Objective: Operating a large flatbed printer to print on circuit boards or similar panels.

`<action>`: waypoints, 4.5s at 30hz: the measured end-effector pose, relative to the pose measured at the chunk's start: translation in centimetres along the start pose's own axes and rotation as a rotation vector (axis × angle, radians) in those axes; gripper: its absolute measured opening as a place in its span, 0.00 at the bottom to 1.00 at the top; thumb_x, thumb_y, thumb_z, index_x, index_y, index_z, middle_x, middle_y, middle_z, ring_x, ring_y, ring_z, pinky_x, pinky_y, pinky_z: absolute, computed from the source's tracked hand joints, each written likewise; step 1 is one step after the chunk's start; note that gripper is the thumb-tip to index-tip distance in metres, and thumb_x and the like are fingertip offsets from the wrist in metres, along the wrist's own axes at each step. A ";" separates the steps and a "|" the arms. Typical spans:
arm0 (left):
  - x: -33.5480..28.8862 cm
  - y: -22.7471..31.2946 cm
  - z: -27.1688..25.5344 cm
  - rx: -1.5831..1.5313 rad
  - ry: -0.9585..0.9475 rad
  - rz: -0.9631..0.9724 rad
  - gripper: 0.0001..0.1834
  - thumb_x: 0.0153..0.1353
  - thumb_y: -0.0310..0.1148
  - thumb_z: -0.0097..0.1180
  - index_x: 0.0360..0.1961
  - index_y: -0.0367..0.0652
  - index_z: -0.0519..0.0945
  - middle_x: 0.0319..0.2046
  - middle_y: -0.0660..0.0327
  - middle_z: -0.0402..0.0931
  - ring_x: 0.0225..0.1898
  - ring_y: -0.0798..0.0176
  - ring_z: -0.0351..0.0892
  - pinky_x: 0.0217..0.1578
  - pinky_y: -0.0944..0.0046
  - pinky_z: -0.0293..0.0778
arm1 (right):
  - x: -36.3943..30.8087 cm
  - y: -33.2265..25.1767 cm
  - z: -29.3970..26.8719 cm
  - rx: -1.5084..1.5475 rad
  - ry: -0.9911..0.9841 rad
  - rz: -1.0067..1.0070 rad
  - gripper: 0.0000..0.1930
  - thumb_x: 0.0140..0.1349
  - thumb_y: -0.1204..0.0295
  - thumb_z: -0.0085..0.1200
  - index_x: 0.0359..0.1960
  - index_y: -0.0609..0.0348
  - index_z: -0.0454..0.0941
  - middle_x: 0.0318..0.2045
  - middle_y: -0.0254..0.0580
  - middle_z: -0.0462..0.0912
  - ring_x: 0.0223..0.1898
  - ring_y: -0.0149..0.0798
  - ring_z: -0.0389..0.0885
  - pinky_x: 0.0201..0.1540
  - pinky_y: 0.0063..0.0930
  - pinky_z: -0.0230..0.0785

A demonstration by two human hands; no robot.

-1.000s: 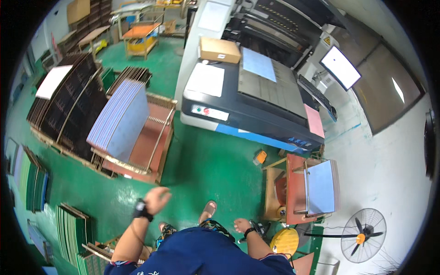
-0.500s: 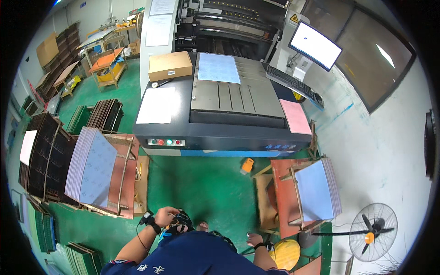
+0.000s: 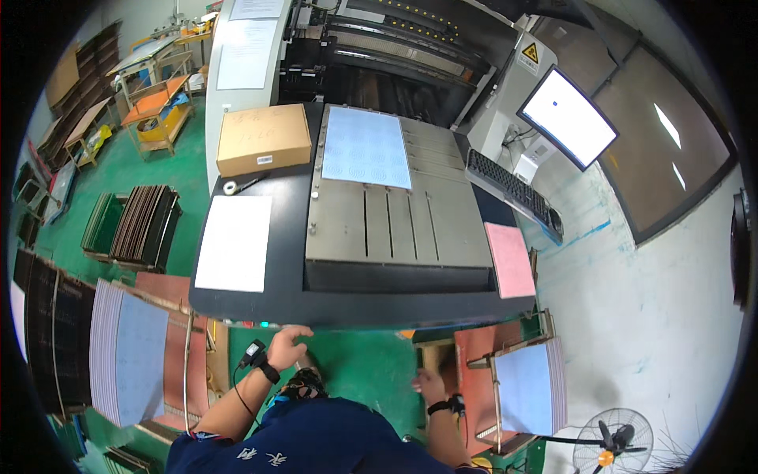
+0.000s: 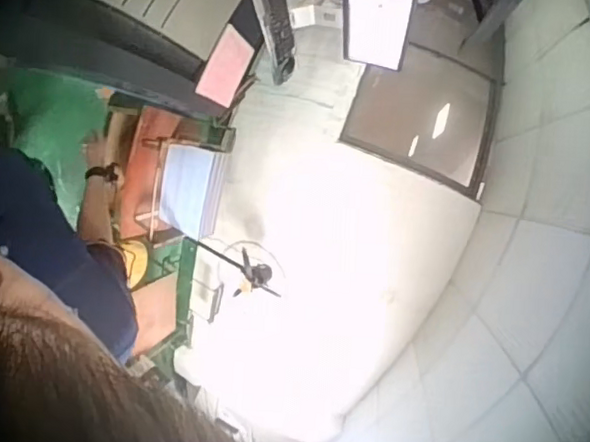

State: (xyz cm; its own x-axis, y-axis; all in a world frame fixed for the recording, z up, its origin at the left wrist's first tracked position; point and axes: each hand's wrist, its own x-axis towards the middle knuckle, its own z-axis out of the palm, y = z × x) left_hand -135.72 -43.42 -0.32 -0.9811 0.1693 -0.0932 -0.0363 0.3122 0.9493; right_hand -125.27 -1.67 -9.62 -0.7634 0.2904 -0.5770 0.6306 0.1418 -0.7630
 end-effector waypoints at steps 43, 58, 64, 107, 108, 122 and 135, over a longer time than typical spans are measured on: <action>13.8 2.0 2.6 0.647 0.350 -0.557 0.33 0.48 0.47 0.60 0.57 0.53 0.68 0.66 0.47 0.43 0.67 0.39 0.37 0.61 0.39 0.42 | 39.5 -46.3 7.5 0.553 -0.451 0.208 0.06 0.56 0.76 0.49 0.35 0.59 0.70 0.23 0.36 0.72 0.18 0.32 0.68 0.21 0.23 0.60; 20.2 0.8 2.2 0.254 0.717 0.107 0.17 0.46 0.26 0.59 0.41 0.38 0.75 0.43 0.51 0.73 0.47 0.48 0.70 0.48 0.56 0.67 | 11.7 -40.1 -5.7 0.323 -0.534 -0.192 0.20 0.57 0.73 0.50 0.53 0.66 0.69 0.20 0.28 0.71 0.16 0.22 0.65 0.19 0.13 0.55; 27.2 5.4 -0.6 0.229 0.651 0.549 0.17 0.47 0.28 0.61 0.40 0.35 0.75 0.48 0.47 0.71 0.51 0.50 0.70 0.52 0.57 0.65 | 0.9 -41.9 -7.7 0.553 -0.673 -0.521 0.32 0.58 0.69 0.52 0.61 0.70 0.54 0.37 0.42 0.77 0.29 0.33 0.74 0.30 0.21 0.64; 8.9 0.8 4.5 0.713 0.572 -0.433 0.34 0.52 0.42 0.56 0.59 0.43 0.63 0.63 0.45 0.50 0.65 0.39 0.44 0.61 0.41 0.43 | 39.7 -43.9 11.7 -1.193 -0.048 -1.035 0.14 0.55 0.62 0.47 0.29 0.60 0.78 0.32 0.61 0.77 0.35 0.61 0.74 0.37 0.47 0.68; 8.6 0.8 4.6 0.733 0.565 -0.413 0.34 0.52 0.42 0.56 0.59 0.43 0.63 0.63 0.45 0.51 0.65 0.38 0.44 0.61 0.41 0.44 | 39.4 -44.5 11.3 -1.252 -0.127 -0.956 0.15 0.54 0.62 0.48 0.32 0.60 0.79 0.34 0.61 0.77 0.38 0.60 0.75 0.40 0.46 0.68; 7.6 -0.5 4.6 0.717 0.539 -0.359 0.34 0.54 0.46 0.53 0.61 0.44 0.61 0.64 0.46 0.49 0.66 0.40 0.42 0.62 0.42 0.41 | 27.7 -29.0 11.2 -0.942 0.270 -1.101 0.20 0.55 0.70 0.46 0.50 0.63 0.70 0.56 0.58 0.65 0.59 0.57 0.60 0.61 0.45 0.52; 8.8 -0.3 4.0 0.798 0.531 -0.207 0.35 0.47 0.42 0.59 0.56 0.41 0.66 0.61 0.42 0.53 0.63 0.37 0.47 0.59 0.43 0.48 | 19.0 -25.5 6.0 -0.588 0.136 -0.902 0.16 0.51 0.76 0.51 0.44 0.53 0.73 0.33 0.44 0.77 0.37 0.47 0.76 0.40 0.38 0.69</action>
State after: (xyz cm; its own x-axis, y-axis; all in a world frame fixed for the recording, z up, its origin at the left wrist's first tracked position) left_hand -143.62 -38.31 -2.59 -0.9349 -0.3413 0.0976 -0.2699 0.8620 0.4290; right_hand -156.69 -5.44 -2.88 -0.9803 -0.0511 0.1909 -0.1592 0.7764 -0.6098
